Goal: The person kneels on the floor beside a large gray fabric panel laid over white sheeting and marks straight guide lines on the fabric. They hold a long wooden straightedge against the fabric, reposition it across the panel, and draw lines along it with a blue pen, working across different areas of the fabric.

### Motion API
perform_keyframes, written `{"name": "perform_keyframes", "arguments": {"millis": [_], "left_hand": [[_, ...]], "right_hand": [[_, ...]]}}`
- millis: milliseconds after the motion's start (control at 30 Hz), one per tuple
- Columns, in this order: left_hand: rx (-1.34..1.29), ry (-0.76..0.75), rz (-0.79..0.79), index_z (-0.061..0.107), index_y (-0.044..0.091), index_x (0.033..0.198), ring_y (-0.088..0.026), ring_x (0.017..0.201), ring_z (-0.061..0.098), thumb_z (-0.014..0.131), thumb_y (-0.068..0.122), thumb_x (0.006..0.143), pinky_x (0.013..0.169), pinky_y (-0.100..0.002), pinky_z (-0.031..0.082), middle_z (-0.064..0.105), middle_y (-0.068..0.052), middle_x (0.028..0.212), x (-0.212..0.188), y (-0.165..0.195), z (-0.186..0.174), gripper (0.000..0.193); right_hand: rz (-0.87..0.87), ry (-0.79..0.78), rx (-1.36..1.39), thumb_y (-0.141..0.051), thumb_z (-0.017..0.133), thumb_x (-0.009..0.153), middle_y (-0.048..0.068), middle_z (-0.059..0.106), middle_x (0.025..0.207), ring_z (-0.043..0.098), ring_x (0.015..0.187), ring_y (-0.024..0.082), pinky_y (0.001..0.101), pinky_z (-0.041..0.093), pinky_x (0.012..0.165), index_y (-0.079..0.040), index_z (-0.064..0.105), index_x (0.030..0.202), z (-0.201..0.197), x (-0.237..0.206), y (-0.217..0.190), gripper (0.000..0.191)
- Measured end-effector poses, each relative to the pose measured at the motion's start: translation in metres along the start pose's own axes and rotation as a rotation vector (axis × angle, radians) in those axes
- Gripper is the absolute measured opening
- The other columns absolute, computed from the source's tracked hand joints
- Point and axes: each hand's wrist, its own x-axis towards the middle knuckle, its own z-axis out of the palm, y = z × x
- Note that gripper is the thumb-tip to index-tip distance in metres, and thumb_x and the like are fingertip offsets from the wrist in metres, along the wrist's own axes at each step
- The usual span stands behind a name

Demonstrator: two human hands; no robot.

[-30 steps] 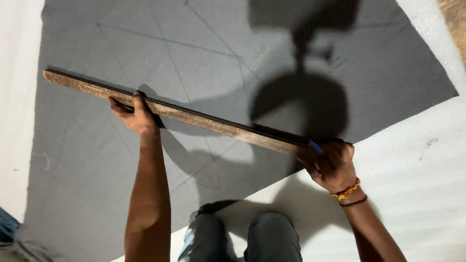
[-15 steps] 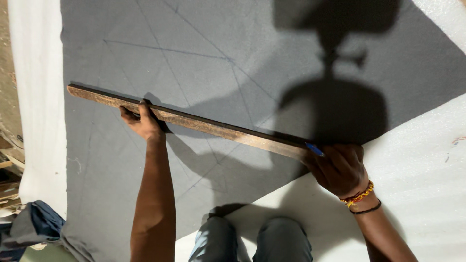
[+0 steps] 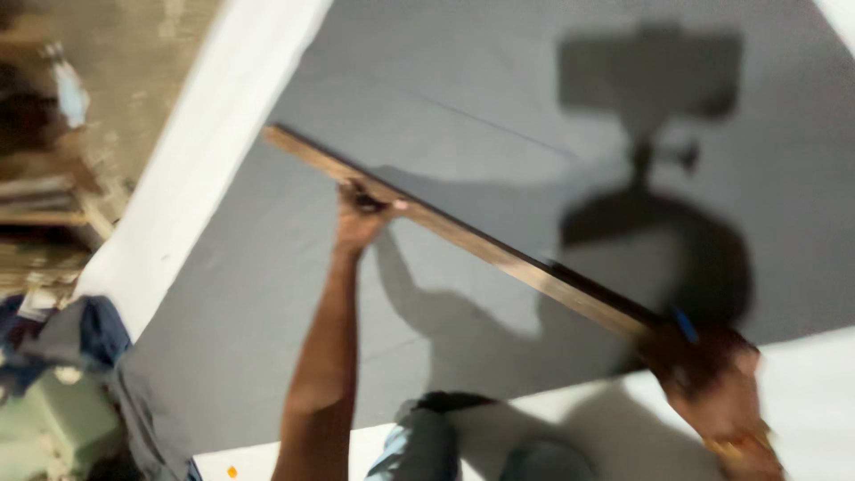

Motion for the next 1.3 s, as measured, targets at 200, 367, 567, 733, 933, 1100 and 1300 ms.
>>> {"name": "perform_keyframes", "arguments": {"millis": [200,367,567,733,933,1100,1300], "left_hand": [[1.005,0.011,-0.078,0.027,-0.007,0.153,-0.037,0.154,0.016,0.084,0.074,0.065,0.127,-0.060,0.013,0.043,-0.018,0.154,0.003,0.004,0.014,0.133],[0.951,0.006,-0.260,0.019,-0.008,0.158,-0.038,0.156,-0.009,0.082,0.076,0.059,0.123,-0.057,0.012,0.014,-0.029,0.165,0.001,0.017,0.030,0.144],[0.899,-0.017,-0.258,0.018,0.005,0.161,-0.039,0.157,-0.008,0.082,0.066,0.063,0.122,-0.060,0.011,0.014,-0.022,0.168,-0.005,0.034,0.039,0.132],[0.889,0.010,-0.147,0.019,0.009,0.162,-0.047,0.154,-0.005,0.066,0.062,0.083,0.117,-0.069,0.012,0.015,-0.025,0.168,-0.007,0.031,0.047,0.106],[0.916,0.025,-0.126,0.022,0.006,0.160,-0.051,0.153,-0.003,0.057,0.062,0.092,0.114,-0.075,0.011,0.017,-0.027,0.165,-0.005,0.029,0.056,0.095],[0.913,0.119,-0.072,0.028,0.004,0.158,-0.049,0.156,0.006,0.057,0.058,0.092,0.115,-0.076,0.015,0.024,-0.023,0.165,-0.005,0.017,0.062,0.090],[0.979,0.202,0.093,0.040,0.014,0.155,-0.048,0.161,0.011,0.065,0.049,0.099,0.118,-0.080,0.019,0.019,-0.025,0.167,-0.013,-0.021,0.072,0.071]], "right_hand": [[0.062,0.140,0.237,-0.020,0.064,0.103,0.018,0.068,0.118,0.070,0.106,0.026,0.0424,0.058,0.095,0.005,0.054,0.131,-0.015,0.002,-0.010,0.038],[-0.169,0.014,0.227,-0.003,0.062,0.096,0.020,0.070,0.122,0.068,0.110,0.028,0.0395,0.055,0.089,0.004,0.057,0.129,0.004,0.117,-0.072,0.034],[-0.457,0.110,0.848,-0.004,0.060,0.105,0.014,0.072,0.115,0.069,0.105,0.023,0.0308,0.054,0.094,0.001,0.069,0.124,0.116,0.304,-0.252,0.021],[-0.500,0.016,0.584,-0.009,0.068,0.091,0.014,0.074,0.114,0.069,0.107,0.033,0.0407,0.053,0.098,-0.003,0.072,0.112,0.185,0.383,-0.303,0.022],[-0.491,-0.107,0.373,-0.016,0.065,0.090,0.012,0.075,0.113,0.066,0.106,0.035,0.0440,0.049,0.099,-0.007,0.075,0.110,0.237,0.419,-0.306,0.024],[-0.518,-0.130,0.302,-0.014,0.066,0.087,0.011,0.076,0.105,0.066,0.098,0.035,0.0432,0.052,0.092,-0.009,0.076,0.104,0.231,0.428,-0.323,0.020],[-0.466,-0.172,0.200,-0.013,0.072,0.084,0.012,0.073,0.092,0.068,0.092,0.034,0.0439,0.054,0.087,-0.006,0.074,0.100,0.165,0.346,-0.255,0.018]]}}
